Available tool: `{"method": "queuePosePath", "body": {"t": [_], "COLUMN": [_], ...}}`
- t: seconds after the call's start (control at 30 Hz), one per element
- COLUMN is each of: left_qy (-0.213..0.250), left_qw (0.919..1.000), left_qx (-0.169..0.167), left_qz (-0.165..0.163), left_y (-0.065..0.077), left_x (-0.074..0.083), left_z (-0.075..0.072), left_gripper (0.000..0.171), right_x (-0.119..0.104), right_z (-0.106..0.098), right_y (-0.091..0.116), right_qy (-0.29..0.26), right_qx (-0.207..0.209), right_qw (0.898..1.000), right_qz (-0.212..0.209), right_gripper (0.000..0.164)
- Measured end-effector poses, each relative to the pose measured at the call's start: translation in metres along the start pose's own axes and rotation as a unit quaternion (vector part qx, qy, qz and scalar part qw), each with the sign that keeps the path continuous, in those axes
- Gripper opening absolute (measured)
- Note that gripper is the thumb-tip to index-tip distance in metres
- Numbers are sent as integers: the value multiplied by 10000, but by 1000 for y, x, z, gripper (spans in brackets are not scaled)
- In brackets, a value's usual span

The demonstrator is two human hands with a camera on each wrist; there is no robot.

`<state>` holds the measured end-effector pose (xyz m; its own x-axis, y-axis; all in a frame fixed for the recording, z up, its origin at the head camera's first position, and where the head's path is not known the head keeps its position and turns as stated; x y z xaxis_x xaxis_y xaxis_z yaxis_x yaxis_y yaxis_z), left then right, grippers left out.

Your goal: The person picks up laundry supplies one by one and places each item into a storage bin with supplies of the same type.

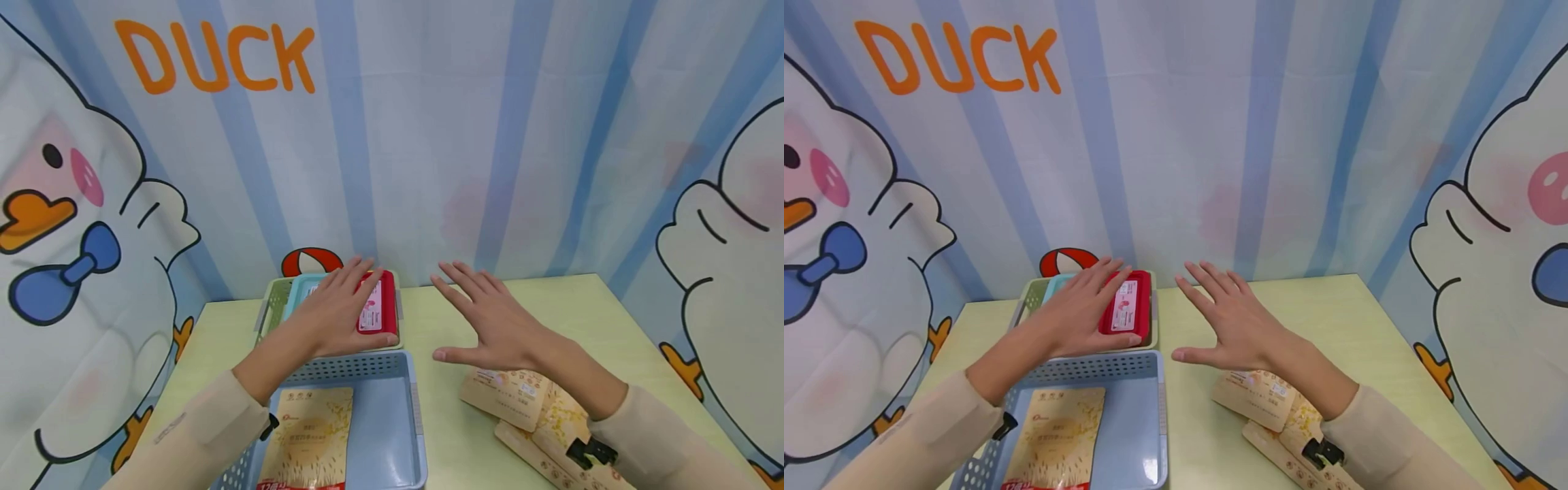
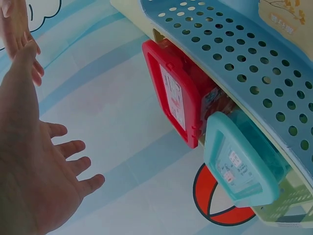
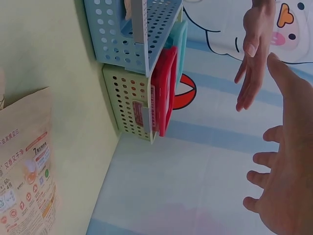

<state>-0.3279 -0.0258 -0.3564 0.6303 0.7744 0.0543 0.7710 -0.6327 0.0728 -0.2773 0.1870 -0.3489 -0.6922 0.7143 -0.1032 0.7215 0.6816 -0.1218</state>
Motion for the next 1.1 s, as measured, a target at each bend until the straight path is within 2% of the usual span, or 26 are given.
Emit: {"method": "queuePosePath", "body": {"t": [0.23,0.4,0.6,0.7,0.8,0.93,1.1], "left_qy": [14,-19,-123,-202,-340,-746,-955], "left_qw": [9996,9997,9995,9989,9970,9915,9877], "left_qx": [-263,-262,-221,-320,-541,-847,-917], "left_qz": [-37,29,171,267,440,647,834], "left_y": [-7,-12,-21,-25,-30,-35,-43], "left_x": [4,8,19,27,39,54,70], "left_z": [10,15,14,16,25,44,55], "left_gripper": [116,116,115,114,112,108,102], "right_x": [9,12,17,21,24,28,32], "right_z": [4,4,1,0,1,6,13], "right_y": [3,5,10,13,16,18,21], "right_qy": [-54,-29,-33,-66,-96,-45,130], "right_qx": [-57,-95,-130,-174,-253,-404,-642], "right_qw": [9999,9999,9998,9995,9991,9982,9965], "right_qz": [105,108,172,246,333,436,516], "right_gripper": [105,104,100,99,100,100,102]}}
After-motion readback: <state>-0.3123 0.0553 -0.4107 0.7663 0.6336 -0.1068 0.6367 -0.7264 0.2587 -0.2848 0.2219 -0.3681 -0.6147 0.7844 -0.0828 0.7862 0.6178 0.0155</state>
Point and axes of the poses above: each hand's wrist, its own y-axis away from the middle knuckle, its own z-axis out of the palm, x = y × z, the point moved 8 cm from there along -y, towards the middle knuckle, and after that the axes turned 13 degrees about -x, right-handed, at the moved point
